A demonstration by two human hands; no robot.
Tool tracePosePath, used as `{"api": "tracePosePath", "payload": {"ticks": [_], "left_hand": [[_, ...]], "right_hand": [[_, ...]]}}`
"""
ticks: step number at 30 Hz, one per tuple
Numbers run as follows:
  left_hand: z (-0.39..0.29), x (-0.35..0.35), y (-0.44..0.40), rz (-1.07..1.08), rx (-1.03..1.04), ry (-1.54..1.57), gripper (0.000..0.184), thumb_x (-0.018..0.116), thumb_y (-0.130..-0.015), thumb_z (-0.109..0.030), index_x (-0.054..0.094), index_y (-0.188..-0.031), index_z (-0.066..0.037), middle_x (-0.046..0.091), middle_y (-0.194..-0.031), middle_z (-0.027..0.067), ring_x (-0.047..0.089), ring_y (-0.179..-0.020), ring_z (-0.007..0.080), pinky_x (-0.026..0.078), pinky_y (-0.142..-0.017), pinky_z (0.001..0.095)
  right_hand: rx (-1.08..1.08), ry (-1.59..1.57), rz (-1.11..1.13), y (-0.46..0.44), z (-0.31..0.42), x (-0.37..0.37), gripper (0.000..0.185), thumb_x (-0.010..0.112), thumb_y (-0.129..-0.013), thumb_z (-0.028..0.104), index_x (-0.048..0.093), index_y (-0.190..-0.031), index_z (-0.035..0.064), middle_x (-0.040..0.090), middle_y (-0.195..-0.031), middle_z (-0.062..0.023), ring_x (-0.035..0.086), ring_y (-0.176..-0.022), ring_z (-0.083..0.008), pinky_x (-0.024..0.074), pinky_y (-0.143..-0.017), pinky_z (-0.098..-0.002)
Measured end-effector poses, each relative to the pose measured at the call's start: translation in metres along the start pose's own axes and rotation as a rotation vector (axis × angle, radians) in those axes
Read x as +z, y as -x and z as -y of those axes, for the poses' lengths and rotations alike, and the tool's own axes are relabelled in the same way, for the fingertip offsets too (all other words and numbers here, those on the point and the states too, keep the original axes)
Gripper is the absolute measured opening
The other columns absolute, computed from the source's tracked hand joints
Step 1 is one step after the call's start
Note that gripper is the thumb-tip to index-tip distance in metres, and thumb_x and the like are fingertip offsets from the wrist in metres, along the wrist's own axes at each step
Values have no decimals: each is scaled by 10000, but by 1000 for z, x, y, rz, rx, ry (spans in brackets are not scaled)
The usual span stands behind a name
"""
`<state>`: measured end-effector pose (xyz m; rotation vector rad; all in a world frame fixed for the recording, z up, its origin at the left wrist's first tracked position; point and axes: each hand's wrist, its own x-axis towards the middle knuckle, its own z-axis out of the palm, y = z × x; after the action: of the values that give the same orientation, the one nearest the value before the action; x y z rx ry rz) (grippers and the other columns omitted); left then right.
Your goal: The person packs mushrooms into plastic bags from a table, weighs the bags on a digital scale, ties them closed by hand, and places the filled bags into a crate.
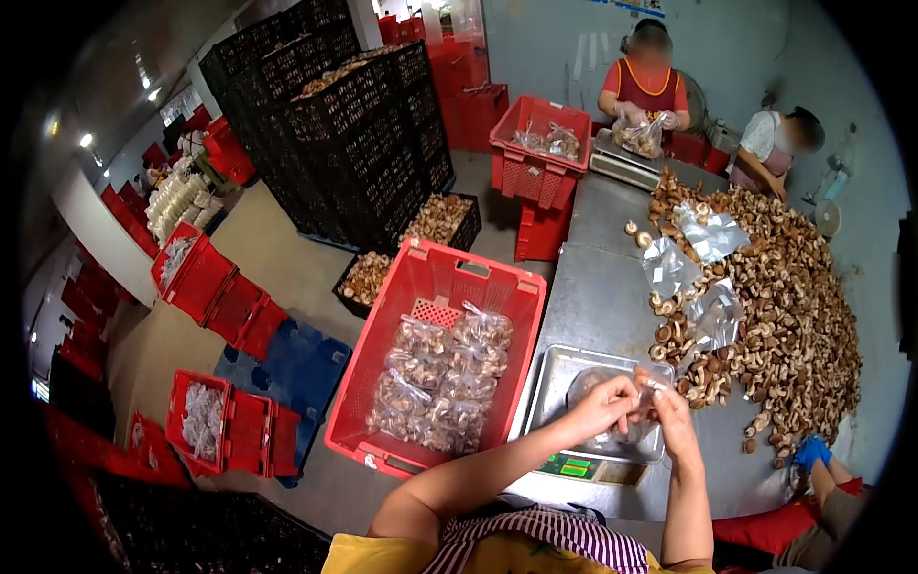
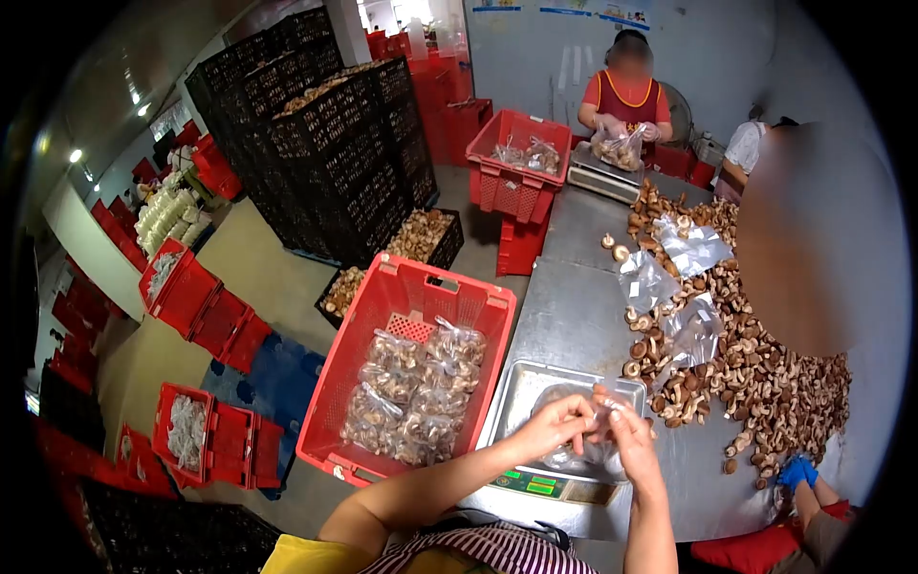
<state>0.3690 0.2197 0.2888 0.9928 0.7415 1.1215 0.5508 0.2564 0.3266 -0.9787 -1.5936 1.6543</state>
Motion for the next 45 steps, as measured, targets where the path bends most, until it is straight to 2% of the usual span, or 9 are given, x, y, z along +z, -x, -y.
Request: {"api": "tracePosePath", "payload": {"ticks": [6,8,12,17,22,26,30,38,45], "left_hand": [[-2,0,1,131,-36,33,111,540,-993,-159,575,-968,-56,608,-896,22,646,-714,120,480,-683,249],[-11,-31,-7,41,-178,-141,113,580,-968,-146,614,-1023,-52,634,-880,-1,611,-765,81,507,-737,240],[39,-98,-30,-98,-70,-244,112,616,-942,-132,644,-1030,-71,649,-891,-11,590,-790,56,494,-706,207],[43,-97,-46,-190,151,-1345,203,563,-896,-198,640,-855,-14,663,-852,226,634,-828,429,499,-747,512],[52,-115,-60,-344,-2,-1403,234,541,-921,-253,633,-887,-41,674,-801,216,658,-784,413,511,-698,495],[19,-112,-34,-103,-157,-840,211,682,-858,-268,670,-931,-70,688,-808,166,663,-768,367,507,-673,438],[16,-123,-18,106,133,-1148,176,685,-839,-216,673,-914,-57,678,-839,156,650,-787,358,505,-685,434],[48,-120,-35,-241,87,-1470,215,591,-857,-241,689,-900,-55,675,-867,222,643,-838,415,500,-760,501],[8,-98,-17,-295,-210,178,192,575,-966,-176,607,-830,-45,649,-782,73,651,-740,196,507,-742,310]], "right_hand": [[215,35,22,-10,-4,-7,306,575,-972,246,682,-1110,-5,668,-965,-31,572,-907,-157,459,-829,-308],[-207,442,-72,-14,-13,-11,200,683,-874,186,709,-970,13,640,-848,-48,556,-815,-198,452,-776,-328],[-140,642,-165,-9,-28,-18,149,723,-794,153,682,-831,14,621,-810,-92,567,-815,-251,449,-761,-349],[-408,767,-23,-4,-51,-5,103,650,-846,135,705,-836,48,669,-1010,-92,560,-1029,-306,443,-914,-406],[-559,906,150,24,-52,16,111,629,-863,127,671,-839,27,655,-1069,-102,546,-1118,-298,427,-996,-419],[-208,225,-158,17,-62,-2,123,592,-904,83,642,-820,8,656,-960,-94,590,-954,-214,455,-883,-338],[30,34,-120,9,-71,-8,121,632,-887,107,650,-831,1,658,-885,-88,607,-855,-231,463,-816,-349],[-573,1025,150,23,-56,26,153,681,-830,179,663,-766,41,606,-774,-73,553,-870,-270,402,-945,-416],[19,-215,-132,0,-48,21,200,526,-994,142,652,-962,-11,702,-1074,-94,621,-886,-134,482,-851,-288]]}}
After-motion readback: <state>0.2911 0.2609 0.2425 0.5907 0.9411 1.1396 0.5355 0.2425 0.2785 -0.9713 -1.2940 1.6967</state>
